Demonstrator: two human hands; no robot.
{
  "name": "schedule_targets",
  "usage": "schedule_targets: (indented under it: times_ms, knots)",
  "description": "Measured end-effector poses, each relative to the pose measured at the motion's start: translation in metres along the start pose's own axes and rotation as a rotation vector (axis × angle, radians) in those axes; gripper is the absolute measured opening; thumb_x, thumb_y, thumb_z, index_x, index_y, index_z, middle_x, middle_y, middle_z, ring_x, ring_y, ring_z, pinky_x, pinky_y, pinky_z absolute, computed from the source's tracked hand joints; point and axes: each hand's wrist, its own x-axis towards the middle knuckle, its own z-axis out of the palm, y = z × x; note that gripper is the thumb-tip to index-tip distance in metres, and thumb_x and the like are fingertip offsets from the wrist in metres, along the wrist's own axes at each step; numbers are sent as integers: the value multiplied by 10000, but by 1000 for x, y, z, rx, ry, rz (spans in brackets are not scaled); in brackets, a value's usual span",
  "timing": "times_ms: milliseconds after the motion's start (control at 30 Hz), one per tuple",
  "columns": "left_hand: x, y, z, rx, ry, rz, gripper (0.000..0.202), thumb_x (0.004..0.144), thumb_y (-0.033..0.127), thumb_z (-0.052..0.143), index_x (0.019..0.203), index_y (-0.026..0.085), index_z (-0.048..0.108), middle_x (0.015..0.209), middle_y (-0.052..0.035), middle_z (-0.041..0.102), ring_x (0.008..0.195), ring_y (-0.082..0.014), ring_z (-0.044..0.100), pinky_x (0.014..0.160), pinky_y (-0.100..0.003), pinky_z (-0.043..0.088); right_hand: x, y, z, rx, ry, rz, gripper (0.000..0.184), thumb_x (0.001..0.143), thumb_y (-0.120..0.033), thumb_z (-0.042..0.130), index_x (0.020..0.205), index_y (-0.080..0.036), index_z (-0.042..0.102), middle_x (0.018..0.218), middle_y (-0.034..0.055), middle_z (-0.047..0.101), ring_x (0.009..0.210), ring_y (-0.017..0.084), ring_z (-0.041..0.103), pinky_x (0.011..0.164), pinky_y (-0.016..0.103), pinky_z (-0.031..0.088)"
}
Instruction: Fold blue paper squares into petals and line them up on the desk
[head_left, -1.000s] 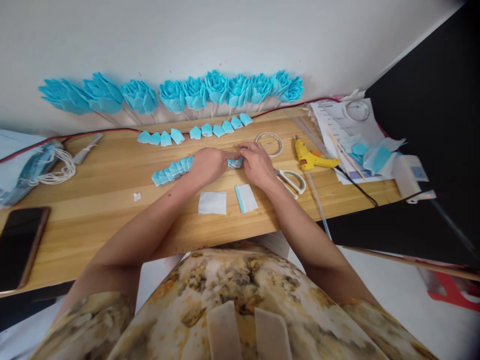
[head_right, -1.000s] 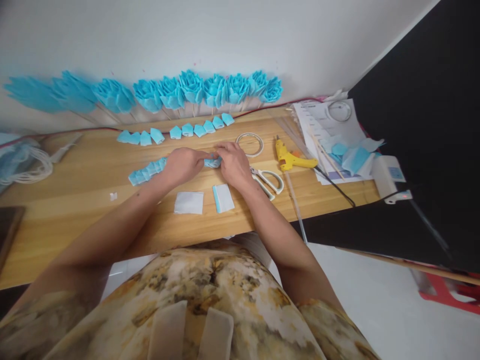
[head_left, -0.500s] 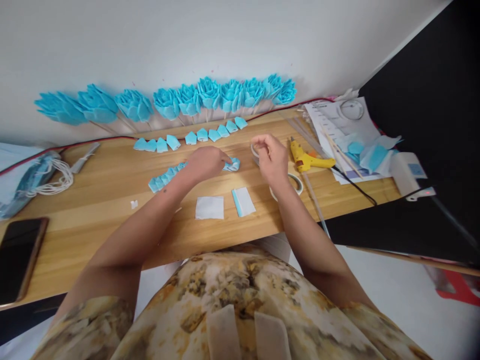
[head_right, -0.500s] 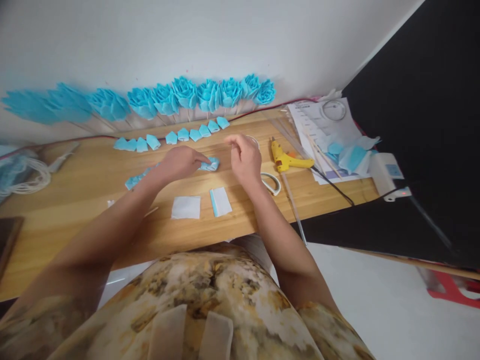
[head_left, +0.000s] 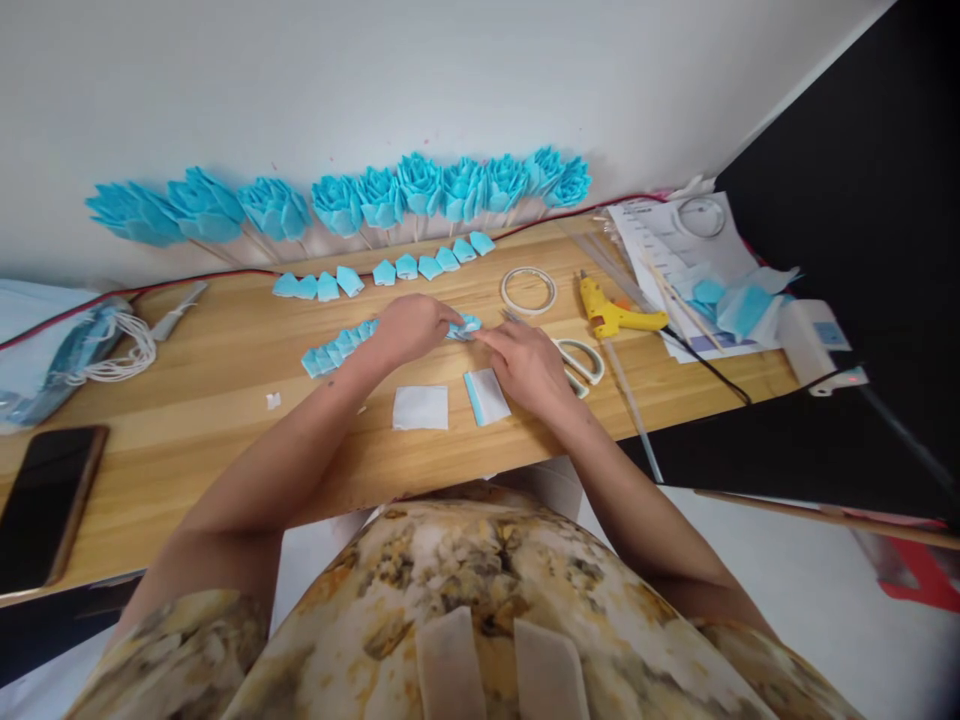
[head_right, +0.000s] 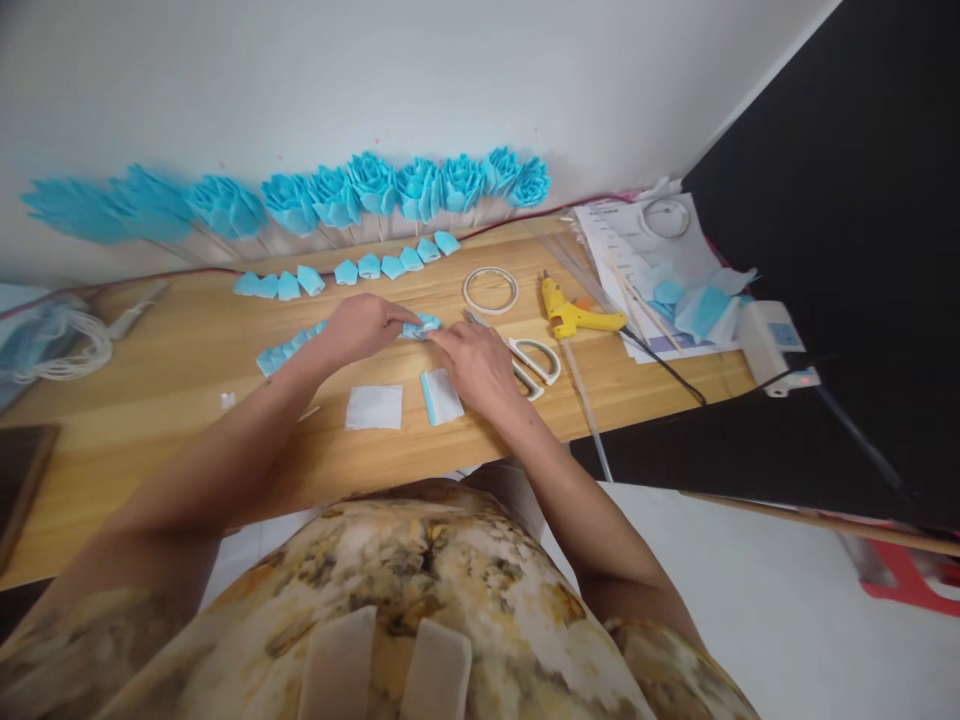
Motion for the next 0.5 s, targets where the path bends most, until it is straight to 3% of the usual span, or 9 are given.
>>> schedule_targets:
  times_ms: [200,333,433,500]
  knots:
    - [2,-2,-1,-54,6,-17,451,865,122,460,1107,257,816,1161,-29,792,1046,-231,729,911,-322,535,2,1,9,-73,-18,-42,401,972,-120,452,1221,-240,743,1058,102,728,968,280,646,840,429,495]
    - [9,-8,-9,-266,51,-75,417,829,156,468,1042,203,823,909,-31,801,709,-152,656,691,-260,502,2,0,10,-65,-4,-39,381,984,-129,463,1194,-244,759,1054,106,731,968,287,646,844,439,491]
    - [9,-12,-20,-364,184,-161,421,833,186,437,1038,166,804,589,4,621,510,-111,454,535,-239,386,1,-1,10,-58,-8,-19,375,986,-134,475,1188,-253,767,1056,104,736,973,295,649,845,442,487]
    - [1,-16,-30,-390,285,-172,411,844,207,437,1044,175,795,512,30,480,485,-105,365,504,-235,325,0,0,11,-51,-4,-15,383,981,-127,478,1201,-257,763,1067,102,736,985,297,650,861,444,485]
